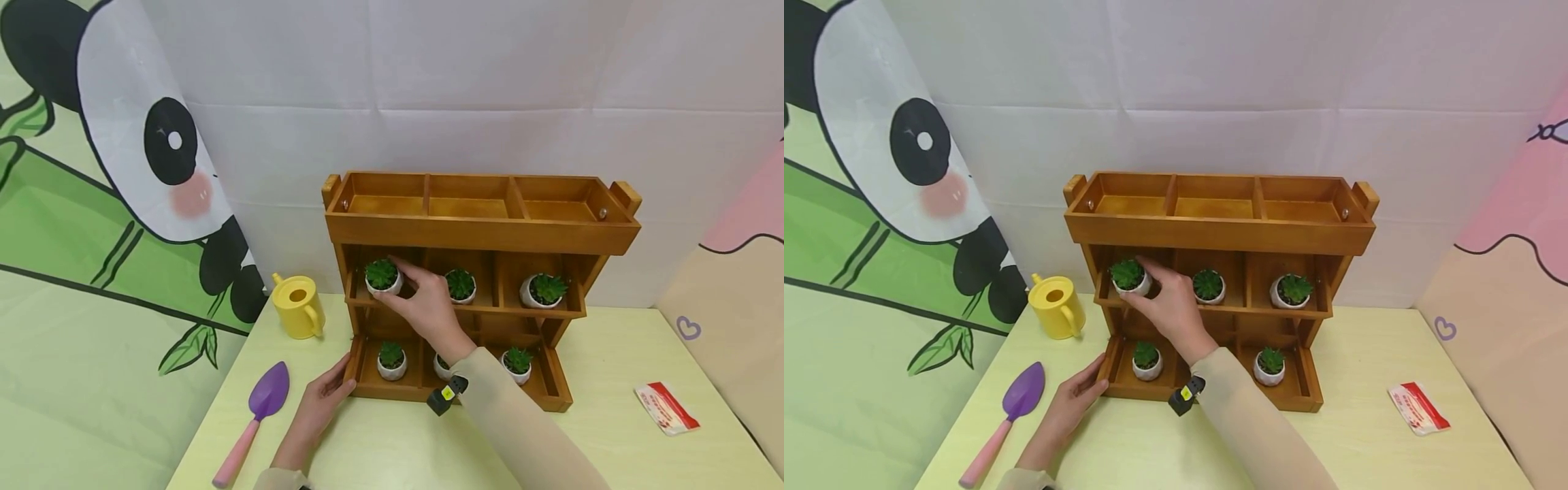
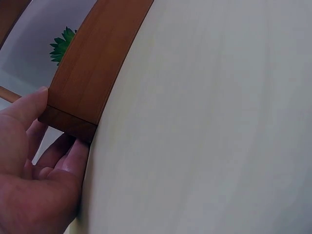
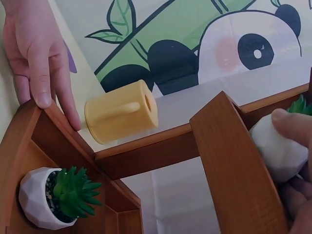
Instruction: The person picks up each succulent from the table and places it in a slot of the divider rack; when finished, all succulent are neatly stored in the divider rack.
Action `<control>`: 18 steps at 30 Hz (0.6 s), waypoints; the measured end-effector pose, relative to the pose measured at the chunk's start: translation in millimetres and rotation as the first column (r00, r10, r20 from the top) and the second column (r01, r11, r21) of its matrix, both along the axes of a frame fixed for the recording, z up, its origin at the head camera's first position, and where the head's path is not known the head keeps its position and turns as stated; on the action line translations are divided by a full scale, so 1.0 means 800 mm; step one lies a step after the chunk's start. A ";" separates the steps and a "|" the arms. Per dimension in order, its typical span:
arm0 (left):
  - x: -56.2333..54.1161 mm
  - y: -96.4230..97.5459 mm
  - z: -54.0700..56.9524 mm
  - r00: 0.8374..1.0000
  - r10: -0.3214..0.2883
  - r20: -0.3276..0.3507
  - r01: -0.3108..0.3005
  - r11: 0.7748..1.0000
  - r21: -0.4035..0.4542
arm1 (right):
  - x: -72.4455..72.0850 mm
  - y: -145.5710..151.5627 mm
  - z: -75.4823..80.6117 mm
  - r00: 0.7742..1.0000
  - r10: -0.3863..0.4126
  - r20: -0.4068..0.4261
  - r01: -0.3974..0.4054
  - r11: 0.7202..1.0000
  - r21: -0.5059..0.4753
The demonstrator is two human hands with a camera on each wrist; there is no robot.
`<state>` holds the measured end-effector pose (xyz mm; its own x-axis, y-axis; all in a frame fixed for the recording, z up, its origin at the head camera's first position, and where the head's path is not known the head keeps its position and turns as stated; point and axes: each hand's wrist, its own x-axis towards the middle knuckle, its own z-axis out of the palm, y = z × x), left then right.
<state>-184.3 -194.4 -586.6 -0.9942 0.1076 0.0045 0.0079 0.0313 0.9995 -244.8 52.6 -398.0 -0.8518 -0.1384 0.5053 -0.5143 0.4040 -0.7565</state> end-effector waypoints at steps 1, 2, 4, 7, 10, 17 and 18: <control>0.000 0.000 0.000 1.000 0.001 0.002 -0.001 1.000 0.000 | 0.000 -0.001 0.002 1.000 -0.008 -0.004 0.008 1.000 0.019; 0.000 0.000 0.000 1.000 0.003 0.004 -0.003 1.000 -0.002 | -0.001 -0.002 0.003 1.000 -0.015 -0.009 0.015 0.999 0.040; 0.000 0.000 0.001 1.000 0.001 0.001 -0.001 1.000 -0.012 | -0.002 -0.004 0.006 0.999 -0.024 -0.021 0.026 0.996 0.080; 0.001 0.000 0.003 1.000 0.000 -0.006 0.000 1.000 -0.026 | -0.004 -0.007 0.011 0.999 -0.026 -0.038 0.031 0.991 0.131; 0.002 0.001 0.005 1.000 0.000 -0.007 0.000 0.999 -0.033 | -0.006 -0.009 0.013 0.999 -0.022 -0.047 0.030 0.985 0.168; 0.002 0.000 0.004 1.000 -0.005 -0.015 0.005 1.000 -0.029 | -0.010 -0.014 0.015 0.998 -0.013 -0.054 0.025 0.974 0.226; 0.002 0.000 0.003 1.000 -0.004 -0.015 0.003 1.000 -0.028 | -0.011 -0.015 0.015 0.998 -0.015 -0.053 0.027 0.972 0.234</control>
<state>-183.0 -194.4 -584.1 -0.9937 0.1112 0.0162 0.0229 0.0593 0.9980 -253.3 41.0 -385.6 -0.8300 -0.2404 0.5033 -0.5389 0.5779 -0.6129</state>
